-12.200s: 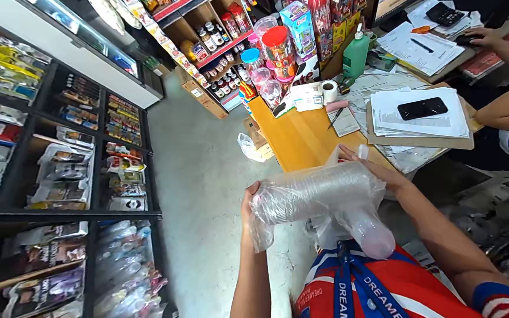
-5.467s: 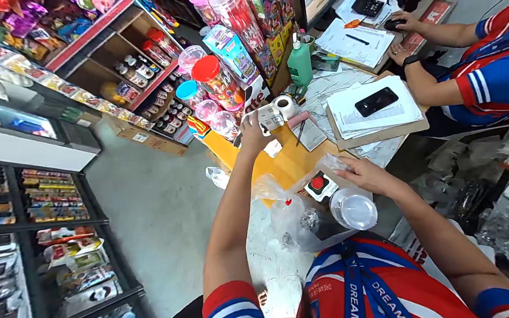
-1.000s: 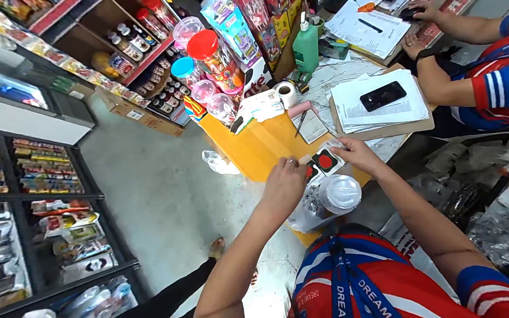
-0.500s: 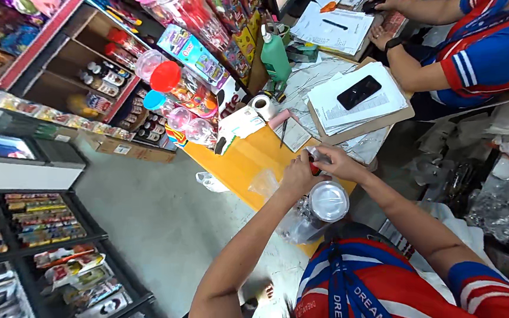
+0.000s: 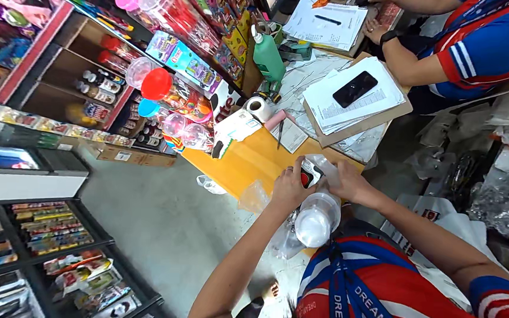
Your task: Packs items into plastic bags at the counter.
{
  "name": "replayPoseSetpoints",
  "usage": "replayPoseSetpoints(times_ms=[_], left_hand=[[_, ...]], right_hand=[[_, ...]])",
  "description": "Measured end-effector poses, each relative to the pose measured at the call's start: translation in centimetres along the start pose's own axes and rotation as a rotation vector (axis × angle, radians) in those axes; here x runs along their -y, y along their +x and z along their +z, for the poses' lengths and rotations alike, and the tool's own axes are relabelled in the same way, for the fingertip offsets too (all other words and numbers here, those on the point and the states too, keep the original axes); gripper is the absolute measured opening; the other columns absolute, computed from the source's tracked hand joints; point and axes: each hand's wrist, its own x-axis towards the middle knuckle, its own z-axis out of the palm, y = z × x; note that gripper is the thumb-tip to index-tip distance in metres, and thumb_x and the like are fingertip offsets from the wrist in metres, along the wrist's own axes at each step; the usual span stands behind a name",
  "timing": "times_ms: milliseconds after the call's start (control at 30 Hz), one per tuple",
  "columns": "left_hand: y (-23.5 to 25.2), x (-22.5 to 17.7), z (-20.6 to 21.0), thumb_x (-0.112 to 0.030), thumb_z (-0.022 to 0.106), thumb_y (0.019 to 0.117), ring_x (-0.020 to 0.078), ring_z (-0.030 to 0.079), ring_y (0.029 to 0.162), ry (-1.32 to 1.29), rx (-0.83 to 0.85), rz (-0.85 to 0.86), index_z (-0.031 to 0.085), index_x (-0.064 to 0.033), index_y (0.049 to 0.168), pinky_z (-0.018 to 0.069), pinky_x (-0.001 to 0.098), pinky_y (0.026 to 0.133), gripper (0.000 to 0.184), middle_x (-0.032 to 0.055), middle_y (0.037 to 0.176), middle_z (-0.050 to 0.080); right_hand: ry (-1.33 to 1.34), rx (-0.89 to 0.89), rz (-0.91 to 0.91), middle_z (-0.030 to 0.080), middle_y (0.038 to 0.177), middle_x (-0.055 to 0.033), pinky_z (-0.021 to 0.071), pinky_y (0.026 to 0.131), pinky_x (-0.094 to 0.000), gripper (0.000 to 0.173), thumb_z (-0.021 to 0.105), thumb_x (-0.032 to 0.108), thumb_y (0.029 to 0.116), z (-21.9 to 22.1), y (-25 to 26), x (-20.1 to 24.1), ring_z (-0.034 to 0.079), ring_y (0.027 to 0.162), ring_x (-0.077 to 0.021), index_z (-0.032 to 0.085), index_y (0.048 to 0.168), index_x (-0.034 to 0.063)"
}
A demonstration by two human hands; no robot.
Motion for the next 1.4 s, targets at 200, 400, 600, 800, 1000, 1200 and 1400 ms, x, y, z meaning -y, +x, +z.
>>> replayPoseSetpoints(times_ms=[200,400,600,800,1000,1200,1400], left_hand=[[-1.2,-0.1,0.3,-0.048,0.073,0.0894,0.045,0.059,0.123,0.029,-0.065,0.083,0.042,-0.0146,0.156,0.0462,0.0579,0.1,0.081,0.0275,0.132,0.062],[-2.5,-0.8,-0.5,-0.047,0.074,0.0878,0.0459,0.062,0.117,0.078,-0.108,0.143,0.047,-0.0114,0.153,0.0476,0.0569,0.097,0.079,0.0285,0.124,0.065],[-3.1,-0.1,-0.7,-0.044,0.08,0.0803,0.0451,0.066,0.106,0.024,-0.31,0.229,0.058,-0.0075,0.143,0.0499,0.0567,0.09,0.075,0.0264,0.113,0.069],[-2.5,0.0,0.7,-0.047,0.078,0.0816,0.0442,0.067,0.106,-0.017,-0.317,0.259,0.058,-0.0067,0.142,0.0507,0.056,0.09,0.076,0.0251,0.113,0.07],[-1.7,0.4,1.7,-0.051,0.056,0.1015,0.0447,0.057,0.127,-0.016,0.004,0.136,0.035,-0.0145,0.16,0.0415,0.0579,0.106,0.072,0.0265,0.137,0.06],[-7.2,3.2,-0.7,-0.011,0.05,0.102,0.0351,0.047,0.142,-0.395,-0.161,0.389,0.052,-0.0066,0.149,0.0395,0.0508,0.115,0.047,0.0206,0.155,0.047],[-11.5,1.4,2.0,-0.025,0.086,0.0803,0.0246,0.049,0.14,-0.702,-0.129,0.675,0.037,0.0042,0.153,0.0416,0.0406,0.117,0.093,0.0203,0.151,0.05]], right_hand=[[0.319,-0.052,-0.032,0.064,0.112,-0.0251,0.0523,0.087,-0.0451,0.034,0.048,0.011,0.1048,-2.0,-0.2,1.0,0.064,0.096,-0.0295,0.054,0.132,-0.0087],[0.325,-0.126,-0.208,0.057,0.085,-0.014,0.0475,0.07,-0.0355,0.017,0.052,0.007,0.1035,-2.9,0.2,3.9,0.055,0.074,-0.0184,0.058,0.11,-0.0069],[0.098,-0.103,-0.201,0.06,0.084,-0.0169,0.0498,0.072,-0.0438,0.015,0.06,0.008,0.1001,-4.0,2.3,3.6,0.06,0.076,-0.0263,0.059,0.107,-0.0054],[0.209,-0.268,-0.297,0.052,0.073,-0.0114,0.046,0.063,-0.036,0.009,0.062,0.0,0.0972,-3.1,1.7,5.1,0.053,0.066,-0.0194,0.055,0.094,-0.0063],[0.183,-0.276,-0.376,0.057,0.075,-0.0141,0.0489,0.064,-0.0388,0.007,0.064,-0.005,0.0921,-2.2,1.6,6.8,0.058,0.068,-0.0222,0.058,0.095,-0.0059],[0.037,-0.18,-0.407,0.062,0.092,-0.021,0.0536,0.073,-0.0497,0.018,0.069,-0.003,0.0903,-3.2,2.1,6.5,0.063,0.081,-0.0322,0.06,0.105,-0.0065],[0.024,-0.212,-0.514,0.061,0.106,-0.0226,0.0534,0.077,-0.0454,0.02,0.069,0.002,0.0907,-2.9,1.5,5.5,0.062,0.091,-0.0306,0.061,0.107,-0.0072]])
